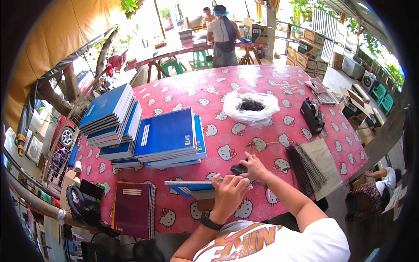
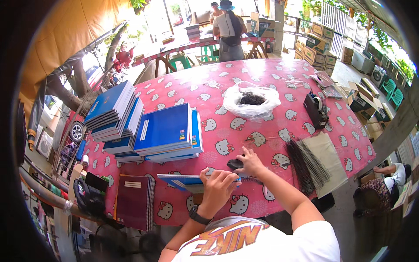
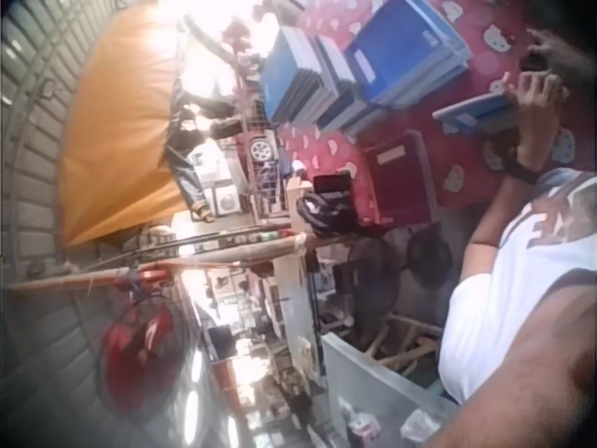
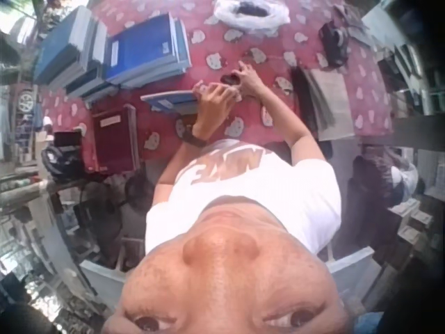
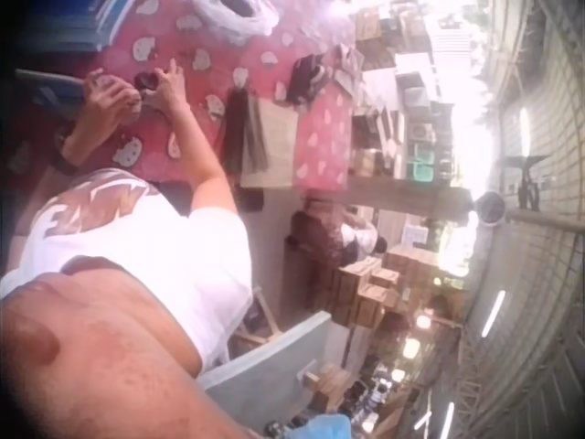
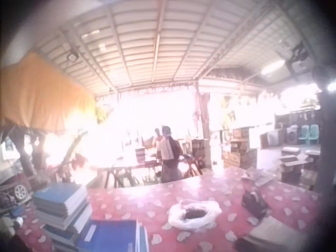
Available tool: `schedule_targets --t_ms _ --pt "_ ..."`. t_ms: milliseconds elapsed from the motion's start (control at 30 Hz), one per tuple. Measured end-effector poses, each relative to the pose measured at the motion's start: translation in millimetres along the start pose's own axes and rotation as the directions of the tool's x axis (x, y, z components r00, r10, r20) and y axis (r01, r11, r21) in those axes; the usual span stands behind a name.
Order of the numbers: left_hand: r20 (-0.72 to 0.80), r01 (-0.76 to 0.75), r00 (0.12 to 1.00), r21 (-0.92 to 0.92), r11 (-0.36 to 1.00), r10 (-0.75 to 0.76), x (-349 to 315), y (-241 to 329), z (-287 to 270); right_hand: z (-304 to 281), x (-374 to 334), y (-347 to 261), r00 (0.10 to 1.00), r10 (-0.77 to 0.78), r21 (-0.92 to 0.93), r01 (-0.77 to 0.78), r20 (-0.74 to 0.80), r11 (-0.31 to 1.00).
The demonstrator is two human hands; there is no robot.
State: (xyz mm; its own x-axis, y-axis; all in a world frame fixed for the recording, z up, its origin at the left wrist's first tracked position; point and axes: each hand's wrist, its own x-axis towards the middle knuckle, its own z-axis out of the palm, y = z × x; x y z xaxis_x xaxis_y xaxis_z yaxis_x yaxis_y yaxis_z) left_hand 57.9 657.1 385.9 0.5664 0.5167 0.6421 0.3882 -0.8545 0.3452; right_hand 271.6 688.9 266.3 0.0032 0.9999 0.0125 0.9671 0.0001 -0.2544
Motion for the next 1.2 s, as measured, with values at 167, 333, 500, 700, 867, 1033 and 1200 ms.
schedule_targets --t_ms 167,333,500,700,867,1033,1200 --pt "0.076 0.042 0.996 0.061 0.997 -0.047 -3.2 -2.9 -4.3 -127.4 -24.6 1.1 0.926 0.125 0.817 0.244 -0.356 0.523" --pt "0.067 0.076 0.995 -0.016 0.997 -0.075 5.9 -6.1 -5.7 -164.4 -87.7 -11.1 0.268 -0.926 0.964 0.077 -0.267 -0.255" --pt "0.084 0.101 0.991 0.045 0.994 -0.104 8.9 -3.8 -3.0 -56.0 -111.1 -3.7 0.985 -0.100 0.675 -0.022 0.141 0.737" --pt "0.058 0.075 0.996 -0.101 0.992 -0.069 16.6 -5.8 -4.9 4.9 -60.9 -0.7 0.973 0.129 0.264 -0.076 -0.191 0.961" --pt "0.100 0.075 0.992 0.055 0.996 -0.080 9.9 -8.6 -6.1 11.7 -53.9 -12.2 0.959 0.258 0.141 -0.242 -0.116 0.960" --pt "0.048 0.109 0.993 -0.008 0.994 -0.108 12.4 -7.5 -1.1 12.2 -58.5 -13.6 0.963 0.228 0.088 -0.217 -0.141 0.972" --pt "0.044 0.081 0.996 0.058 0.995 -0.083 9.0 -9.3 -1.2 -12.5 -51.1 -18.8 0.918 0.168 0.519 0.048 -0.360 0.853"
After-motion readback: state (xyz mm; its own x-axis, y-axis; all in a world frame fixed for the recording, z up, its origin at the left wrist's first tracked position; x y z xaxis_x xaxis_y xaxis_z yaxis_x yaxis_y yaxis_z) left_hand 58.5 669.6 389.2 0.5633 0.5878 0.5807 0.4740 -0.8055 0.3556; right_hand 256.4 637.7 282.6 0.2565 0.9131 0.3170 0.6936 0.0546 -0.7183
